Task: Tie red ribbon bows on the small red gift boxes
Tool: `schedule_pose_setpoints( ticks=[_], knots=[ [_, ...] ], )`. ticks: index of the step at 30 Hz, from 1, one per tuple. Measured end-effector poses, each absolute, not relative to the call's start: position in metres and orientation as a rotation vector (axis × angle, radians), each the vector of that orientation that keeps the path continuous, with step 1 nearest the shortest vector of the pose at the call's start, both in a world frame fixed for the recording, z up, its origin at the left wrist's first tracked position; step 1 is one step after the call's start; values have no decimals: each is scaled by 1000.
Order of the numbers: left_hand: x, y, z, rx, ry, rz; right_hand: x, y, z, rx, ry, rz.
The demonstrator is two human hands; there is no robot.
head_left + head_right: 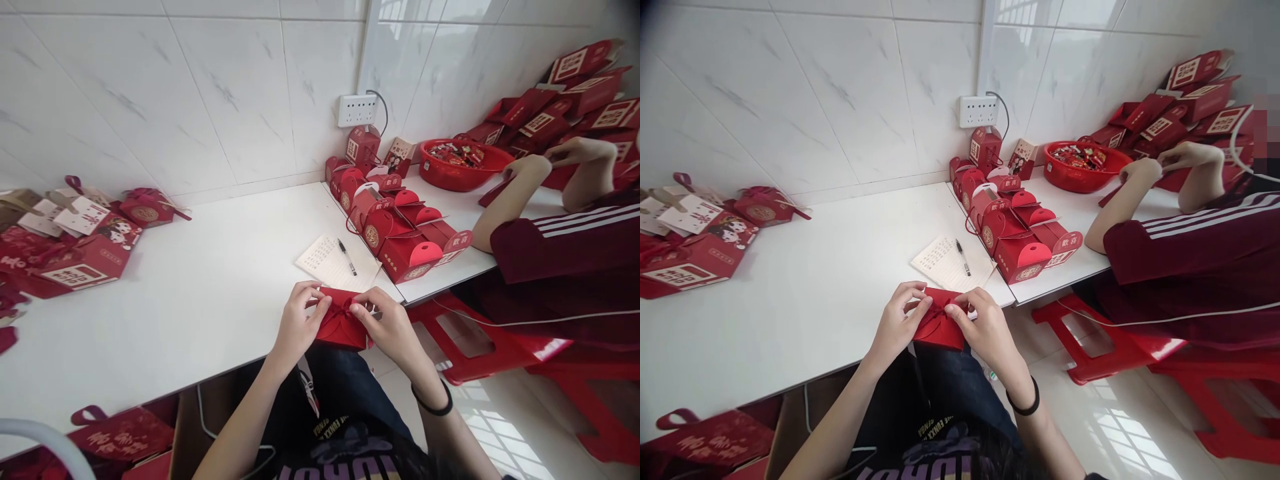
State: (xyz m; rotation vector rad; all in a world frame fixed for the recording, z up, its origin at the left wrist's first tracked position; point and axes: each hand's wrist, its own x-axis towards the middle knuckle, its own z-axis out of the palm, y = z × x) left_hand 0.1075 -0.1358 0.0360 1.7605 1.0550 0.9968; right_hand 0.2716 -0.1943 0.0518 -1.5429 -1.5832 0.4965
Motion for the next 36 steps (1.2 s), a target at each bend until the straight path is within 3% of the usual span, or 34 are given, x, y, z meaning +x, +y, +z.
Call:
schedule_pose_setpoints(
  ticks=[6, 15, 26, 31, 36],
  knots=[
    [109, -140, 38, 1821, 1146, 1031, 267, -197, 47, -1570, -1513, 389],
    [110, -147, 40, 1692, 1334, 802, 262, -196, 32, -1449, -1117, 783],
    [117, -152, 31, 1628, 1381, 872, 257, -188, 17, -1141, -446, 1103],
    [103, -145, 40, 1696, 1327, 815, 279, -196, 22, -1296, -846, 1106],
    [98, -130, 67, 2192, 957, 794, 298, -209, 28, -1449, -1172, 1114]
  ],
)
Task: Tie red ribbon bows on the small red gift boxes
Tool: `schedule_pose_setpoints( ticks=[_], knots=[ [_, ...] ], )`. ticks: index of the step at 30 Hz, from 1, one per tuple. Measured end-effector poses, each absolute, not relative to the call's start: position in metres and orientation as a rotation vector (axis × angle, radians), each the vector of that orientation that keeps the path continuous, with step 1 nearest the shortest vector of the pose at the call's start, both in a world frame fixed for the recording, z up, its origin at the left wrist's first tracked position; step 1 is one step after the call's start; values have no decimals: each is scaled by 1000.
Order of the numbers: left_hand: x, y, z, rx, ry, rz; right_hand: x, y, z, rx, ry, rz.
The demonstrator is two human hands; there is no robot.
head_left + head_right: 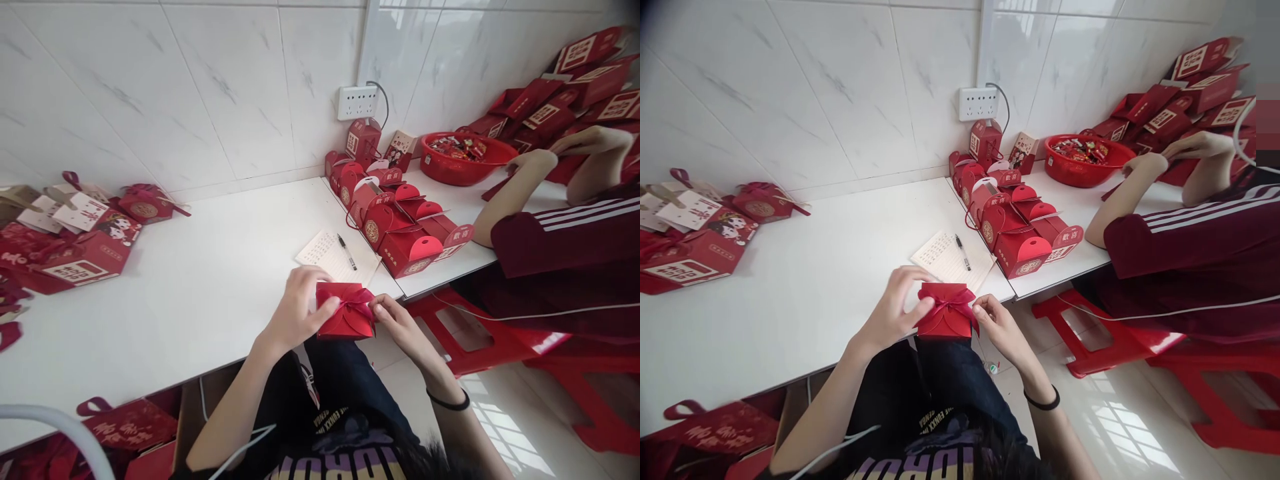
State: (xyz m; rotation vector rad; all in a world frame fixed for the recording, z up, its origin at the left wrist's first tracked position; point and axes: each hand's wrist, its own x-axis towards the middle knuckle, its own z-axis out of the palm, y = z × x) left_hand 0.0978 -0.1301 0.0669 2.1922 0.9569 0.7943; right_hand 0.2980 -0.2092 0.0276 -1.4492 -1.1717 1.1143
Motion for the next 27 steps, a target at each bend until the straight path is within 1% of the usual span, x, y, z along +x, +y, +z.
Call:
schedule_pose_setpoints(
  ticks=[2, 4, 10, 20, 25, 27],
  knots=[
    [104, -127, 70, 2310, 845, 629, 297, -212, 27, -1463, -1195, 1153],
    [112, -125, 66, 2317, 834, 570, 294, -213, 25, -1446, -1196, 1196],
    [121, -127, 50, 2117, 922, 658, 295, -215, 25, -1387, -1176, 1203],
    [120, -125, 49, 2056, 949, 667, 301, -222, 31, -1411, -1281, 1214],
    [120, -124, 49, 2051, 947, 660, 313, -227, 33, -1406, -1375, 1280],
    [119, -124, 49, 2054, 949, 663, 316, -227, 36, -1448, -1371, 1194]
  ],
)
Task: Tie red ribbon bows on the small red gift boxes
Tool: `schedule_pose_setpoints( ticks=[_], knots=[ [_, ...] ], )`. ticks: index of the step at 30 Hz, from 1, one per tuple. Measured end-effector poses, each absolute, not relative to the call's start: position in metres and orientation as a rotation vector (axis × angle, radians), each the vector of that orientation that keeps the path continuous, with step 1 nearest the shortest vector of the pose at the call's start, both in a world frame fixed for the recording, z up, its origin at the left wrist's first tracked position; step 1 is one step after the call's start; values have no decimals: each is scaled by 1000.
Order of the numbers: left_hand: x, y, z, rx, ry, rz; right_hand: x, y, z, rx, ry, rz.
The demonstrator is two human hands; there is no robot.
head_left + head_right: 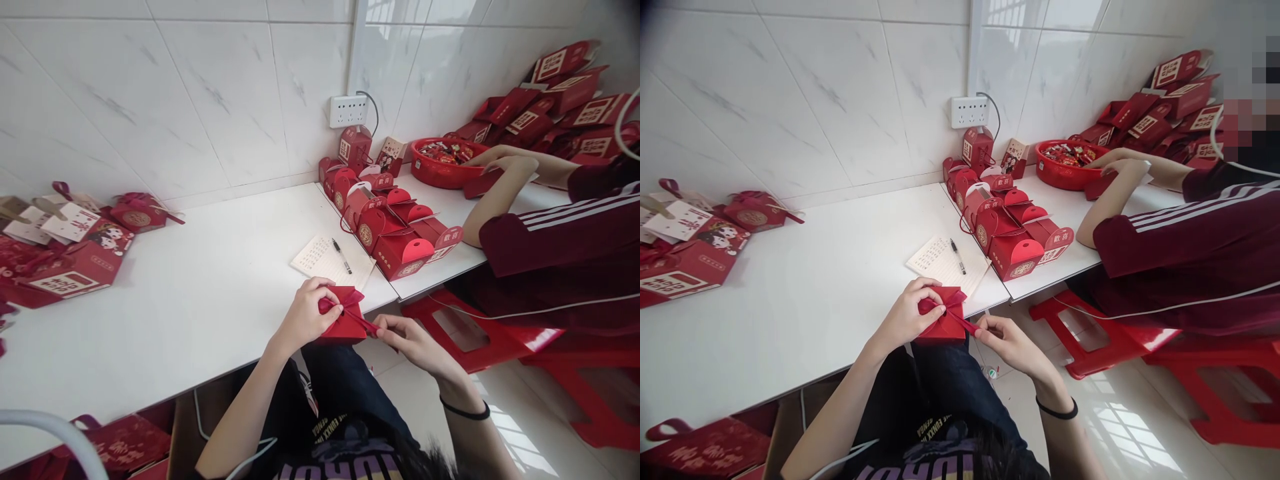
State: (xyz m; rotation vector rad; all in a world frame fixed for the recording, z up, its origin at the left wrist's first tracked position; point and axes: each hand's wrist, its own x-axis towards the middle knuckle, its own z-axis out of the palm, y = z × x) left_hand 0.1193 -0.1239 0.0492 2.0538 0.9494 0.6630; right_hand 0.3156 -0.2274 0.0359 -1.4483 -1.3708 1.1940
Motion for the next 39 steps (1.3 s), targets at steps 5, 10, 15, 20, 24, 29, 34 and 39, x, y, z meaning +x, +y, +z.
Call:
schedule_pose_setpoints(
  ticks=[5, 10, 15, 20, 24, 29, 34, 39],
  knots=[
    [123, -124, 47, 2072, 976, 677, 283, -231, 45, -1457, -1502, 219],
    [130, -126, 50, 2080, 1034, 682, 221, -231, 32, -1182, -2004, -150],
    [131, -125, 56, 2003, 1021, 563, 200, -224, 11, -1256, -1923, -280],
    [129, -122, 56, 1951, 988, 555, 196, -222, 6, -1357, -1837, -318],
    [126, -116, 56, 1943, 933, 498, 191, -220, 3, -1377, -1776, -344],
    [119, -106, 59, 1896, 818, 407, 189, -215, -1, -1448, -1740, -365],
    [117, -103, 57, 1884, 770, 394, 195, -210, 2, -1502, -1720, -358],
    [121, -108, 57, 1890, 818, 434, 199, -207, 7, -1410, -1679, -351]
  ],
)
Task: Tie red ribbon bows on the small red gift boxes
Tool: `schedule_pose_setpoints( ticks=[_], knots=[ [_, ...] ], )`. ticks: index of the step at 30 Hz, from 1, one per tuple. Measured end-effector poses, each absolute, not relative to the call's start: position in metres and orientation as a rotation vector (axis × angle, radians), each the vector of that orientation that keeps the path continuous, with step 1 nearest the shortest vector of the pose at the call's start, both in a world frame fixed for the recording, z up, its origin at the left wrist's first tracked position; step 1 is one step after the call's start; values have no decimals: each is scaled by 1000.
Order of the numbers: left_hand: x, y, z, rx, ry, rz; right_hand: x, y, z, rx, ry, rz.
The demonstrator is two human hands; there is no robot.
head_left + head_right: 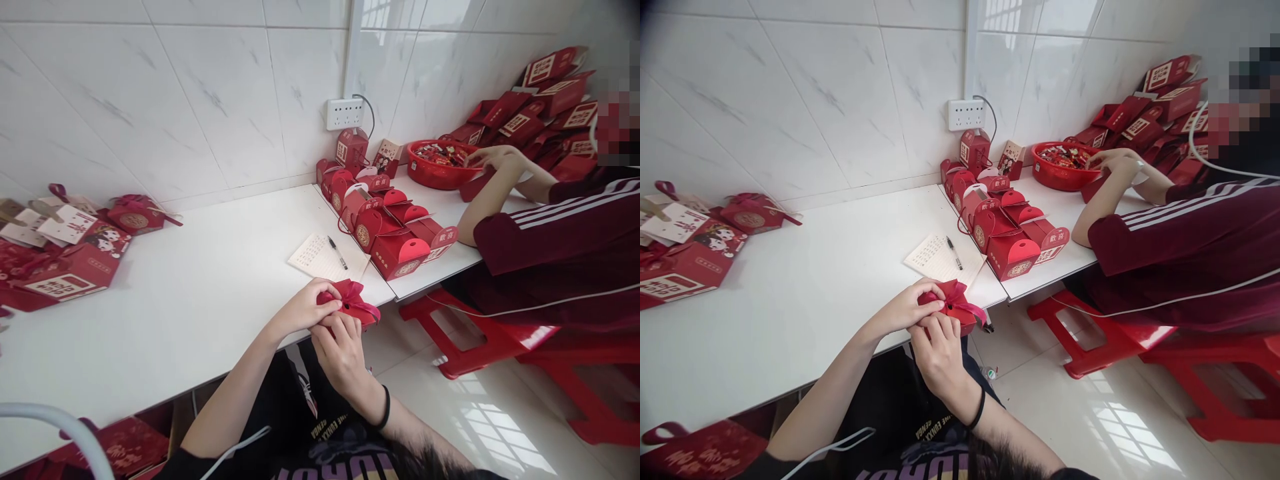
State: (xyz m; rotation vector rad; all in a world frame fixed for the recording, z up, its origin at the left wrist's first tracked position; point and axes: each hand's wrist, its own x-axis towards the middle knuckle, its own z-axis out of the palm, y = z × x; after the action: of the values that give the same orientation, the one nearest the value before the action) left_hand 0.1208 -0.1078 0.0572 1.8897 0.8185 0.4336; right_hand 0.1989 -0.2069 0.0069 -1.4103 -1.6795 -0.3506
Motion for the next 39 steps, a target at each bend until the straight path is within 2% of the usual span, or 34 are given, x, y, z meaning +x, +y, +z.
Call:
schedule_pose_setpoints(
  ticks=[13, 18, 21, 25, 29, 33, 39],
  knots=[
    [128, -119, 56, 1791, 946, 514, 209, -209, 2, -1065, -1689, -266],
    [123, -112, 55, 1853, 869, 477, 231, -214, 21, -1007, -1798, -250],
    [118, -107, 51, 1910, 799, 514, 265, -209, 38, -1083, -1660, -255],
    [113, -112, 47, 1906, 812, 659, 300, -189, 47, -1433, -1558, 234],
    [115, -131, 42, 1913, 992, 965, 301, -176, 37, -1457, -1467, 754],
    [122, -146, 37, 1966, 1291, 1092, 287, -176, 24, -1404, -1217, 881],
    [124, -153, 28, 1973, 1353, 1158, 279, -182, 18, -1369, -1156, 835]
  ],
)
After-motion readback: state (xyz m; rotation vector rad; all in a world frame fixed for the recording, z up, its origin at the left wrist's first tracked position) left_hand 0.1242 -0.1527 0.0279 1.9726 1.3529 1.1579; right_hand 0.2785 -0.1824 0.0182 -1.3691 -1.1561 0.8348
